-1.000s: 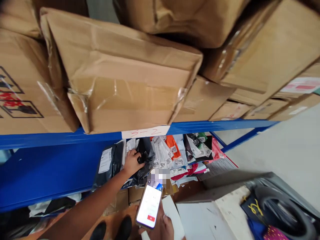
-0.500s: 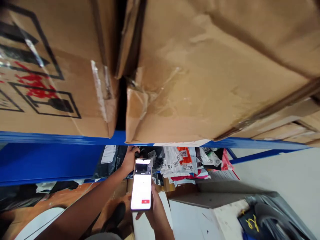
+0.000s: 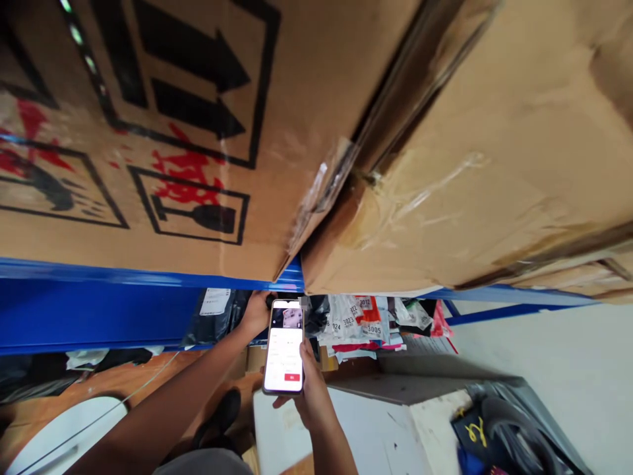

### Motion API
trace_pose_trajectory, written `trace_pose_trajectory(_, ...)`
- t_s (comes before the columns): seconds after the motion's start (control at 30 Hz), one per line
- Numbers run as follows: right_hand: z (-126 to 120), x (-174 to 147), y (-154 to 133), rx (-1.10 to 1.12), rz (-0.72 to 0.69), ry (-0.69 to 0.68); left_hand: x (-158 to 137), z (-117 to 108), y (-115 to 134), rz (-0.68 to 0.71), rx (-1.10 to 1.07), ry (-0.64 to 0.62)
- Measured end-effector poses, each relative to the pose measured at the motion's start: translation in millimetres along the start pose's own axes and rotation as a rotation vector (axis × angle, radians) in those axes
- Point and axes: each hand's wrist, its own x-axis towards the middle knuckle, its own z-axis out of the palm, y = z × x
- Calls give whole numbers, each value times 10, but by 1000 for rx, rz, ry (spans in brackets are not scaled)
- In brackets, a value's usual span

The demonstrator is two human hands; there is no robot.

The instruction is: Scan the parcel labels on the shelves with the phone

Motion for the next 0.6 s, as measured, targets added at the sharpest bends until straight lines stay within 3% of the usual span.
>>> trace_pose_trajectory(0.6,-11,4,-54,-38,0,-35,-2,19,-27,-1,-25,-8)
